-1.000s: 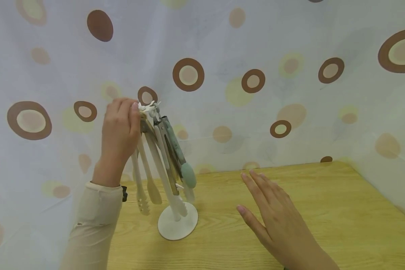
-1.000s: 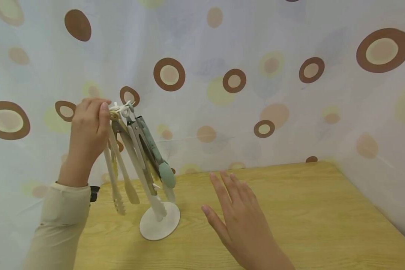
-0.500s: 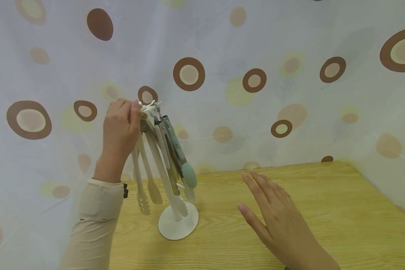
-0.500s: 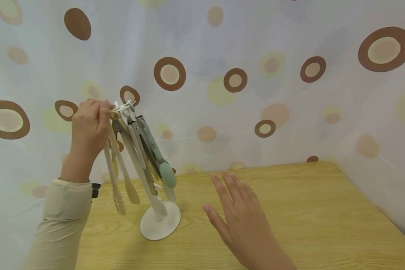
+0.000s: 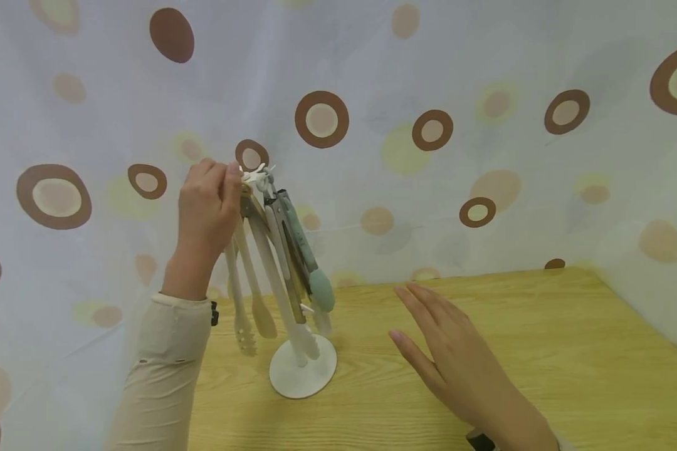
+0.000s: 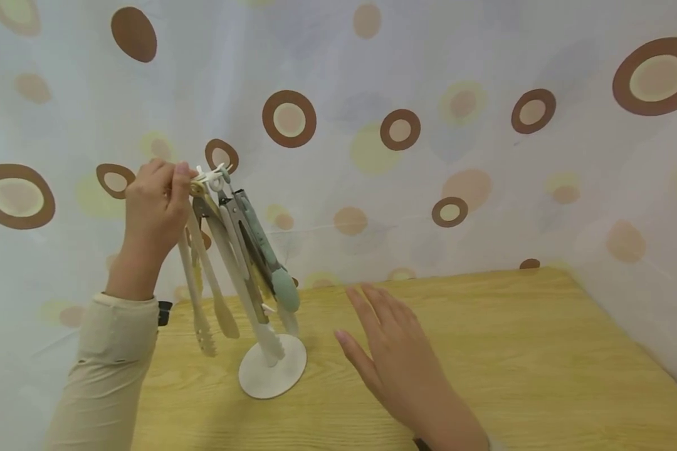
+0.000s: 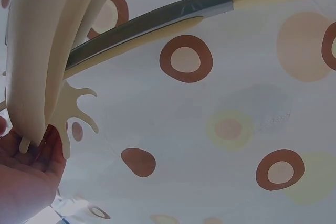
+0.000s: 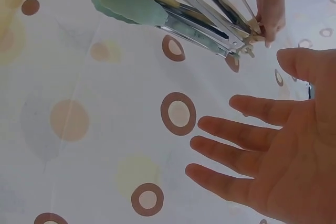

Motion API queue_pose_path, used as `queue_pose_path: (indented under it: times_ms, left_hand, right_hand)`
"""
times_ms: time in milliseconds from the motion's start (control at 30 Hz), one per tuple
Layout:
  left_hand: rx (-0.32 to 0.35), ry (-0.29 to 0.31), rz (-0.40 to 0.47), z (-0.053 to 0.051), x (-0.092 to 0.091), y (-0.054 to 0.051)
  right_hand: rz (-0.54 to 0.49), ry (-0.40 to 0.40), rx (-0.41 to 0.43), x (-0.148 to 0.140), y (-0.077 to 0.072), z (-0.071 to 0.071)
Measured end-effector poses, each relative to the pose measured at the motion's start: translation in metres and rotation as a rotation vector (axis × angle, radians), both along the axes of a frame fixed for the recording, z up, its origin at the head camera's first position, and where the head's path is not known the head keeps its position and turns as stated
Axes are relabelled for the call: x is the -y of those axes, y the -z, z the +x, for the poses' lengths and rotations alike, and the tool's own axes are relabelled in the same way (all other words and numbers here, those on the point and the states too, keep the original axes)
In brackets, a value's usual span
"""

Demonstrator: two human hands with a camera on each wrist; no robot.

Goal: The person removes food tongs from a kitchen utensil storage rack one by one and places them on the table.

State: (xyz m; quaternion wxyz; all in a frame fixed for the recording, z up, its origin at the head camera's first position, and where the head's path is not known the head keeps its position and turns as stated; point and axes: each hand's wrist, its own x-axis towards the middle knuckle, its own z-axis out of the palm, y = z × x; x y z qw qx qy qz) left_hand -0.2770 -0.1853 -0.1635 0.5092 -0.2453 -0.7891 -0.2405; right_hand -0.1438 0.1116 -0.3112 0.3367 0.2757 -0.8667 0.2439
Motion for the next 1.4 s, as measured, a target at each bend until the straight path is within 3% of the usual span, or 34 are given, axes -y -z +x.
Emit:
queue_pose_path:
  times_ms: [267,600,867,1000,1200,1400]
  left_hand:
    - [0.012,0.002,0.003,0.002,-0.002,-0.001]
    - [0.014,-0.004,0.004,0.001,-0.001,-0.001]
    - [0.02,-0.004,0.01,0.002,-0.001,0.0]
    - [0.02,-0.007,0.007,0.0,-0.001,0.002]
    - [0.016,-0.009,0.013,0.001,-0.001,0.002]
    - [0.016,-0.011,0.019,0.001,-0.002,0.002]
  right_hand:
    - [-0.019,-0.074,0.134,0.013,-0.002,-0.03]
    - [-0.108,-0.272,0.357,0.035,-0.009,-0.072]
    - [-0.241,-0.438,0.31,0.057,-0.003,-0.119]
    - [-0.327,-0.491,0.355,0.067,-0.002,-0.137]
    - [-0.424,-0.569,0.467,0.084,-0.005,-0.156]
    - [-0.488,-0.637,0.586,0.099,-0.011,-0.165]
